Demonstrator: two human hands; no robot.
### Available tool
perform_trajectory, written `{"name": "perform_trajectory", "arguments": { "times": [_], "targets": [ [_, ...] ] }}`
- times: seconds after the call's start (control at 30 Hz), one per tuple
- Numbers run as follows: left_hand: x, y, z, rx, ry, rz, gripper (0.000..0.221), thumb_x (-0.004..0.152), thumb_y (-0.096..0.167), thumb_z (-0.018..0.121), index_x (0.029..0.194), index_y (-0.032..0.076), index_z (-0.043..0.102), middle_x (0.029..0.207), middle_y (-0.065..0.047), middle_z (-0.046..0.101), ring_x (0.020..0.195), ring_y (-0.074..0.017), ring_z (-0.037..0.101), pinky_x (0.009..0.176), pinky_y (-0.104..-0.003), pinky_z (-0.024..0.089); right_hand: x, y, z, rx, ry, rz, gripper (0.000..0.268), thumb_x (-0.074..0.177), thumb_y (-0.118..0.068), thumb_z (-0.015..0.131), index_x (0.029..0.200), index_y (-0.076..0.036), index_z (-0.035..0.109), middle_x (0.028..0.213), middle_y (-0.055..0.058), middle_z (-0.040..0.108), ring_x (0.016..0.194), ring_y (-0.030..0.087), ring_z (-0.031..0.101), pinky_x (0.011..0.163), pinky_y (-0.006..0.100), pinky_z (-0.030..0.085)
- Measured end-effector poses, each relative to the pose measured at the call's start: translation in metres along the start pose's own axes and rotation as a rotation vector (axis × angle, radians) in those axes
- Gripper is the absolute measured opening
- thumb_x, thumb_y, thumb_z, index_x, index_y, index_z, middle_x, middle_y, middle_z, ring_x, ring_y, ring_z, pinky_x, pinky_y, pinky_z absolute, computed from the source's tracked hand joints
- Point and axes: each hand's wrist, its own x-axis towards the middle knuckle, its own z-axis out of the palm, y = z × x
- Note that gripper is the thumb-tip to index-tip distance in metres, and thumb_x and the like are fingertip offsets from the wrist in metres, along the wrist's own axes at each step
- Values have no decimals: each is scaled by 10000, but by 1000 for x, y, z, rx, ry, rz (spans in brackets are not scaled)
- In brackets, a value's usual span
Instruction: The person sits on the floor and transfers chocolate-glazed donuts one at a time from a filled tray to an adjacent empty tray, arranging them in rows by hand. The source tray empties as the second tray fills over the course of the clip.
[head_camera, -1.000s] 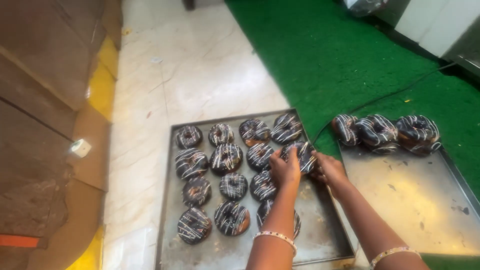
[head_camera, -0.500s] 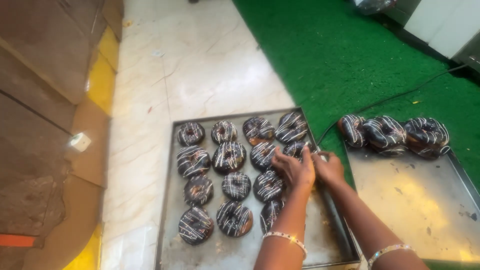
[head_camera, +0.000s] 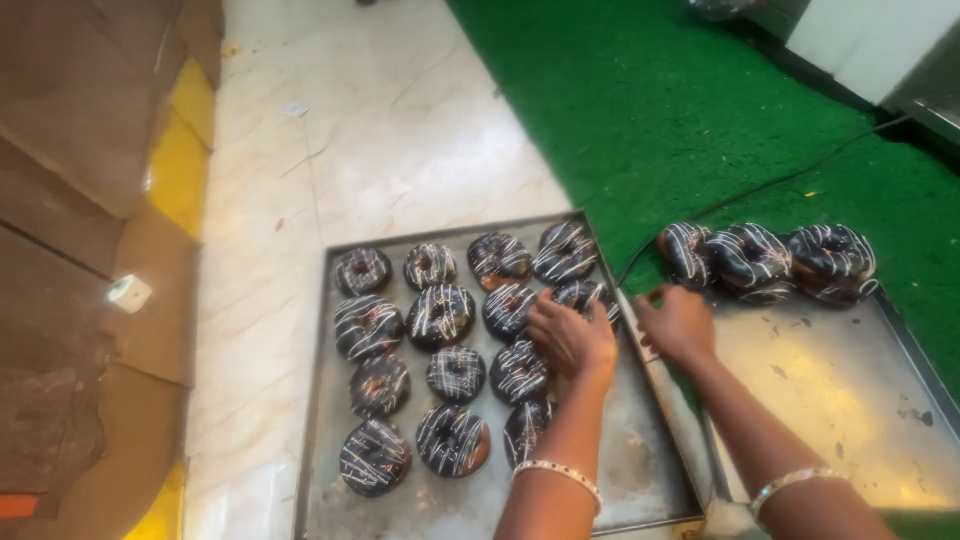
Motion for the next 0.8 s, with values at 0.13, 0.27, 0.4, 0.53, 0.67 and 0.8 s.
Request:
{"name": "perform_trajectory", "arguments": {
  "times": [0.13,0.27,0.4,0.53,0.67,0.8],
  "targets": [
    [-14,12,6,122,104,212,779,839,417,751,1432,70,383,1418,-149,430,1318,-276,432,1078,-438,420,26,42,-22,-42,62,33,320,980,-313,651,1184,-76,721,789,178,812,635,230,765,687,360,598],
    [-24,28,30,143,14,395,757,844,448,762,1404,64,426,1433,-168,441,1328,-296,412,1120,-463,361,50,89,-49,183,86,18,290,969,-214,635,1139,-7,744,865,131,791,671,212,765,605,334,619],
    [-40,52,67,-40,-73,502,697,843,433,756,1377,70,494,1428,-157,488,1363,-352,430,1110,-486,387,74,137,-74,303,169,-86,303,961,-209,668,1138,35,706,867,133,783,689,199,744,603,337,608],
    [-33,68,125,-183,-210,503,765,847,498,728,1410,42,483,1451,-194,466,1368,-377,438,1130,-476,381,92,171,-91,233,241,-44,298,950,-201,690,1145,20,734,952,149,782,752,218,737,619,353,597],
    [-23,69,180,-141,-330,472,905,869,611,668,1488,2,411,1532,-233,411,1435,-397,367,1153,-470,347,111,207,-93,409,176,112,463,910,-277,740,1279,-28,612,1224,160,679,1005,266,681,749,389,605],
    [-17,68,207,29,-318,560,933,942,671,584,1512,-42,389,1518,-260,449,1424,-401,423,1193,-461,337,115,213,-89,536,74,178,516,923,-329,726,1332,-61,561,1274,193,666,1113,303,667,867,396,580]
  ]
}}
